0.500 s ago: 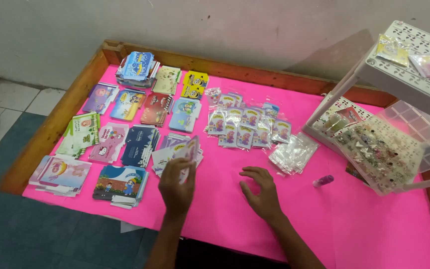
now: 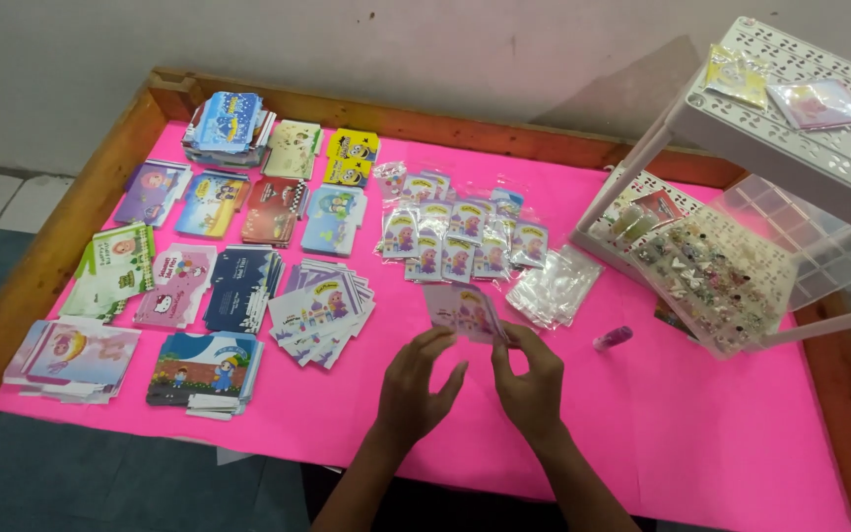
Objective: Packaging small stickers into plastic sleeves and applying a stamp to each one.
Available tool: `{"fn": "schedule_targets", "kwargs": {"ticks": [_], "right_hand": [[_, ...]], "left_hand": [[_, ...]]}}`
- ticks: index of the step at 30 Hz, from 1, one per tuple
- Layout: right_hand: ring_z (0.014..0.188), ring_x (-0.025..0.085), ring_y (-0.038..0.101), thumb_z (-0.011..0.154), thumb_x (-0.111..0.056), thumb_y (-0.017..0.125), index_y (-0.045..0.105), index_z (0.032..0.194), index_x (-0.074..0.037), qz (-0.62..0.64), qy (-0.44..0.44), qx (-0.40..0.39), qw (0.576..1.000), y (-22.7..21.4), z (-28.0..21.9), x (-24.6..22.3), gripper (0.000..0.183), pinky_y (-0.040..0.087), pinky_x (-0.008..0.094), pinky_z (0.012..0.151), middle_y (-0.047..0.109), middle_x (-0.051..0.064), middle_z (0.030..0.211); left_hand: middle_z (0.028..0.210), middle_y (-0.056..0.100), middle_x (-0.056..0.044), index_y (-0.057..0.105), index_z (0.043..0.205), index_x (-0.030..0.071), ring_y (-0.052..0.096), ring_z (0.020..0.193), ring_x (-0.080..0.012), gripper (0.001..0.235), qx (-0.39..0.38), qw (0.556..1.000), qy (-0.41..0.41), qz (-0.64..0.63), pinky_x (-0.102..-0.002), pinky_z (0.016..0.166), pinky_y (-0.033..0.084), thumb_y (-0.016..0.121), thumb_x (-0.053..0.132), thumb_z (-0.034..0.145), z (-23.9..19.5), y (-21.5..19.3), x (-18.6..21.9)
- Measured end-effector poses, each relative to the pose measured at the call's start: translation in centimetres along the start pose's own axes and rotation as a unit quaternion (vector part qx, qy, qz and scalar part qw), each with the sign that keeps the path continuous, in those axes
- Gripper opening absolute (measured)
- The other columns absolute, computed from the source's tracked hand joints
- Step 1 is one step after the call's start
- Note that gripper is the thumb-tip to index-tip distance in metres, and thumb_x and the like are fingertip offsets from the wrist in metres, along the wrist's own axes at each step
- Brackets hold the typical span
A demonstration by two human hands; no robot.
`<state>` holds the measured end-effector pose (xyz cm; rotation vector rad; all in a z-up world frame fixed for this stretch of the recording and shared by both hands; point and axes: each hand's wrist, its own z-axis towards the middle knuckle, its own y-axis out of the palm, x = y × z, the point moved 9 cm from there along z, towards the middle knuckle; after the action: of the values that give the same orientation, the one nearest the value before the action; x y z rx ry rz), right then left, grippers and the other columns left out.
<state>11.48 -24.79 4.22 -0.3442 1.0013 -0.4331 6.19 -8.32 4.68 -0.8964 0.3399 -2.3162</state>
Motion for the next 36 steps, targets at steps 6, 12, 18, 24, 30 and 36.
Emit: {"fn": "schedule_targets", "kwargs": {"ticks": [6, 12, 18, 24, 30, 36], "right_hand": [[0.1, 0.019, 0.066, 0.087, -0.011, 0.072, 0.079, 0.106, -0.025, -0.185, -0.21, -0.059, 0.958, 2.4, -2.6, -0.2, 0.025, 0.053, 0.038, 0.088, 0.071, -0.004, 0.111], [0.096, 0.021, 0.066, 0.091, -0.02, 0.071, 0.08, 0.104, -0.022, -0.146, -0.119, -0.193, 0.963, 4.7, -4.6, 3.2, 0.016, 0.053, 0.039, 0.089, 0.067, 0.0, 0.096], [0.097, 0.019, 0.066, 0.092, -0.026, 0.073, 0.076, 0.098, -0.023, -0.139, -0.08, -0.19, 0.968, 4.4, -4.3, 3.9, 0.009, 0.05, 0.039, 0.092, 0.068, -0.003, 0.088], [0.1, 0.019, 0.064, 0.09, -0.028, 0.074, 0.077, 0.093, -0.023, -0.125, -0.071, -0.199, 0.97, 4.6, -4.6, 4.0, 0.007, 0.045, 0.042, 0.099, 0.07, -0.003, 0.09], [0.099, 0.016, 0.066, 0.093, -0.034, 0.072, 0.077, 0.088, -0.023, -0.13, -0.05, -0.19, 0.972, 4.6, -4.5, 4.8, 0.013, 0.043, 0.041, 0.1, 0.072, -0.005, 0.089], [0.1, 0.017, 0.066, 0.092, -0.034, 0.073, 0.076, 0.098, -0.025, -0.13, -0.029, -0.197, 0.971, 4.6, -4.2, 5.2, 0.012, 0.043, 0.042, 0.1, 0.072, -0.004, 0.094]], "left_hand": [[0.116, 0.066, -0.006, 0.072, 0.112, 0.017, 0.07, 0.101, -0.0277, 0.027, -0.075, 0.996, -0.036, 0.037, -0.04, 0.077, 0.061, 0.081, 0.023, 0.087, 0.2, -0.4, -0.9], [0.101, 0.07, 0.005, 0.074, 0.107, 0.025, 0.067, 0.105, -0.0195, 0.018, -0.185, 0.974, -0.092, 0.095, -0.036, 0.081, 0.056, 0.075, 0.034, 0.092, -5.3, 2.9, -5.7], [0.092, 0.071, 0.009, 0.076, 0.097, 0.028, 0.063, 0.11, -0.0182, 0.006, -0.203, 0.967, -0.089, 0.127, -0.037, 0.088, 0.052, 0.074, 0.03, 0.092, -4.4, 2.7, -6.2], [0.095, 0.073, 0.011, 0.078, 0.093, 0.03, 0.061, 0.116, -0.0178, 0.009, -0.21, 0.965, -0.111, 0.11, -0.042, 0.1, 0.046, 0.075, 0.038, 0.09, -5.4, 2.9, -7.1], [0.093, 0.076, 0.008, 0.078, 0.098, 0.03, 0.062, 0.117, -0.0195, 0.012, -0.201, 0.964, -0.156, 0.081, -0.045, 0.104, 0.043, 0.073, 0.04, 0.092, -5.1, 2.6, -7.5], [0.089, 0.077, 0.005, 0.078, 0.1, 0.029, 0.064, 0.116, -0.0222, 0.012, -0.195, 0.958, -0.2, 0.068, -0.049, 0.105, 0.043, 0.075, 0.036, 0.09, -4.9, 2.6, -8.3]]}}
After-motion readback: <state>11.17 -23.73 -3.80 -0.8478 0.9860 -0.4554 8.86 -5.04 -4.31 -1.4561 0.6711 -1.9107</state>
